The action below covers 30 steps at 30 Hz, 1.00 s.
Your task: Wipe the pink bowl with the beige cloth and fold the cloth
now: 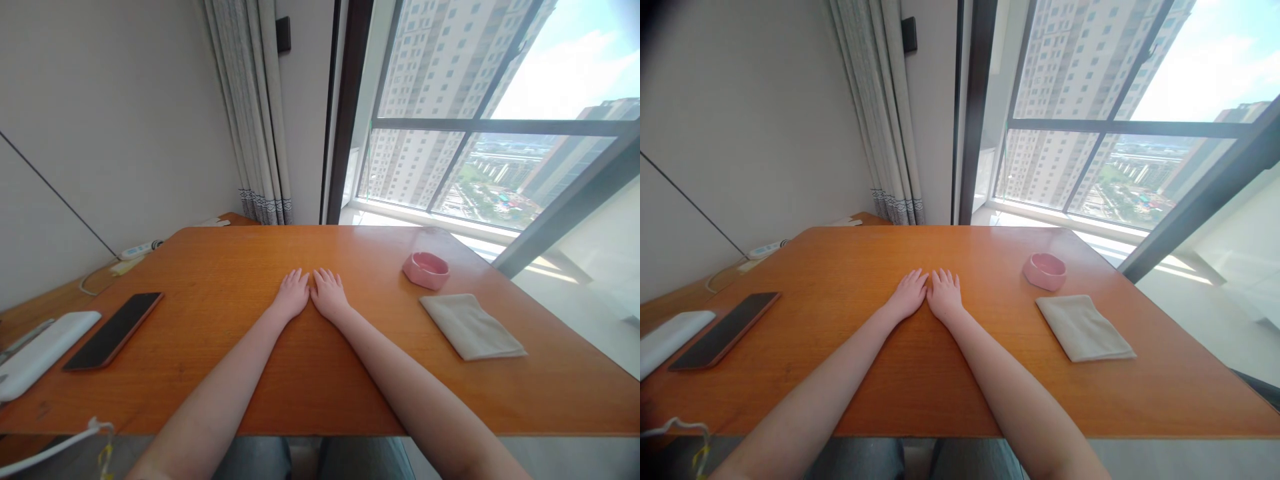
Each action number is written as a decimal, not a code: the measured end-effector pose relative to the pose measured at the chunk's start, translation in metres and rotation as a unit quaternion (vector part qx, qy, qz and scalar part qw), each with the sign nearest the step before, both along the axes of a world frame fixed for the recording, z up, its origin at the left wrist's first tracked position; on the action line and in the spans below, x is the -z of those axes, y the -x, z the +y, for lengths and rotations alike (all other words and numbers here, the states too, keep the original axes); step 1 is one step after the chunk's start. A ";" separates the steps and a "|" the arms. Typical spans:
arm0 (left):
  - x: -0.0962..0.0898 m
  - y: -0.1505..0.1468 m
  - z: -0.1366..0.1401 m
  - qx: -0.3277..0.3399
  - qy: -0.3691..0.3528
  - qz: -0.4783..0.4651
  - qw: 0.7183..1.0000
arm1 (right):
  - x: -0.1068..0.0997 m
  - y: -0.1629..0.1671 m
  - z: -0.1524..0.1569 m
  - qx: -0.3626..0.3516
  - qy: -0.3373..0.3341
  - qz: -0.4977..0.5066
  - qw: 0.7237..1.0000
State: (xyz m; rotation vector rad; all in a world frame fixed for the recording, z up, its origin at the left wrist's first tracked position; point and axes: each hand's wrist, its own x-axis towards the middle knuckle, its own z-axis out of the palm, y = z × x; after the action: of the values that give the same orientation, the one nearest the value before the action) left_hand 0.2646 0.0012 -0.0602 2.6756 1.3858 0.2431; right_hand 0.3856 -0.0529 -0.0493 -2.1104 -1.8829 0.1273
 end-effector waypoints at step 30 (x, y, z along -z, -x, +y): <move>-0.009 0.001 -0.007 0.032 -0.047 -0.095 0.994 | -0.013 -0.084 0.001 0.020 -0.236 0.037 0.971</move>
State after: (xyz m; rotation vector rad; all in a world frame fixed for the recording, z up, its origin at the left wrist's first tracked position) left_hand 0.2634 -0.0062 -0.0509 2.6827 1.2597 0.5546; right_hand 0.4695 -0.0524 -0.0367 -1.7884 -1.6275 -0.2261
